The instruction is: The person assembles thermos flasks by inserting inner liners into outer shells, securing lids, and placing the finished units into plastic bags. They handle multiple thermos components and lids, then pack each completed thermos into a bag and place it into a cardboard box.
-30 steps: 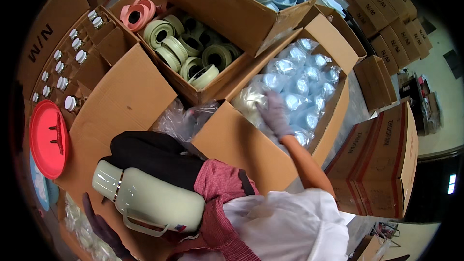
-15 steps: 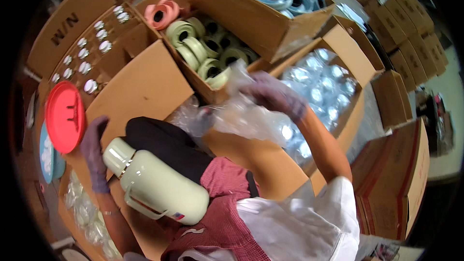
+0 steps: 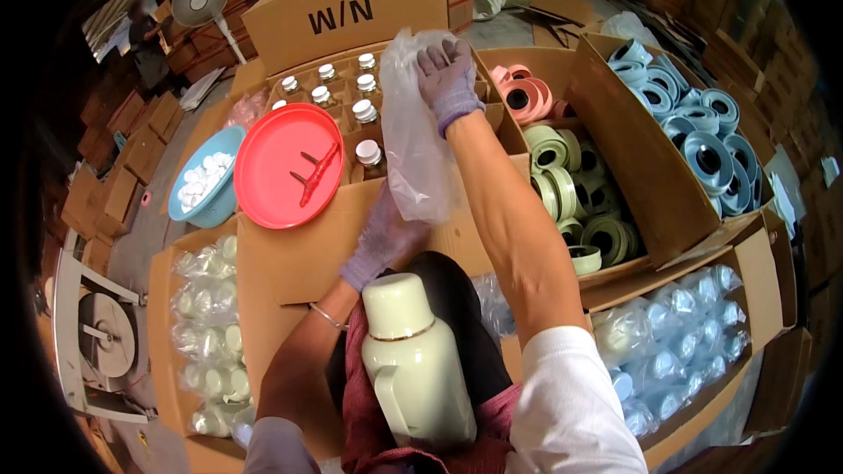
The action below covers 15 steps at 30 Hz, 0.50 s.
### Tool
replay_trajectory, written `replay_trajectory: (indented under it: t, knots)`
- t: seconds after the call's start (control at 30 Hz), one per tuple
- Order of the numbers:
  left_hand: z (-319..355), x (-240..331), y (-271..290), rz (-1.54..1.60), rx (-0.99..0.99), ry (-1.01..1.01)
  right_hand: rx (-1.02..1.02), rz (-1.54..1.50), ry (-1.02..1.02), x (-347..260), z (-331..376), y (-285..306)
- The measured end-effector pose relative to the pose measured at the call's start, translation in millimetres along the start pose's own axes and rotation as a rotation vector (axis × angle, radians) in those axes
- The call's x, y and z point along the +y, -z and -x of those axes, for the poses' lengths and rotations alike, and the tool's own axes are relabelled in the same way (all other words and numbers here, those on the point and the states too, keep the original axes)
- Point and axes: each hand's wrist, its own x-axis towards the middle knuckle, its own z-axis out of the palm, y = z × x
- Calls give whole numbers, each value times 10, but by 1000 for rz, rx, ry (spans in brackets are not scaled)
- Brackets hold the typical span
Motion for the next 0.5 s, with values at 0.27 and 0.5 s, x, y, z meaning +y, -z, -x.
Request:
replay_trajectory:
  t: [0.27,0.5]
  knots:
    - [174,-31,-4,421,242,233,-690,1762,854,-242,2098,577]
    - [1307,-30,550,135,242,162,-87,1811,520,-129,2462,1879]
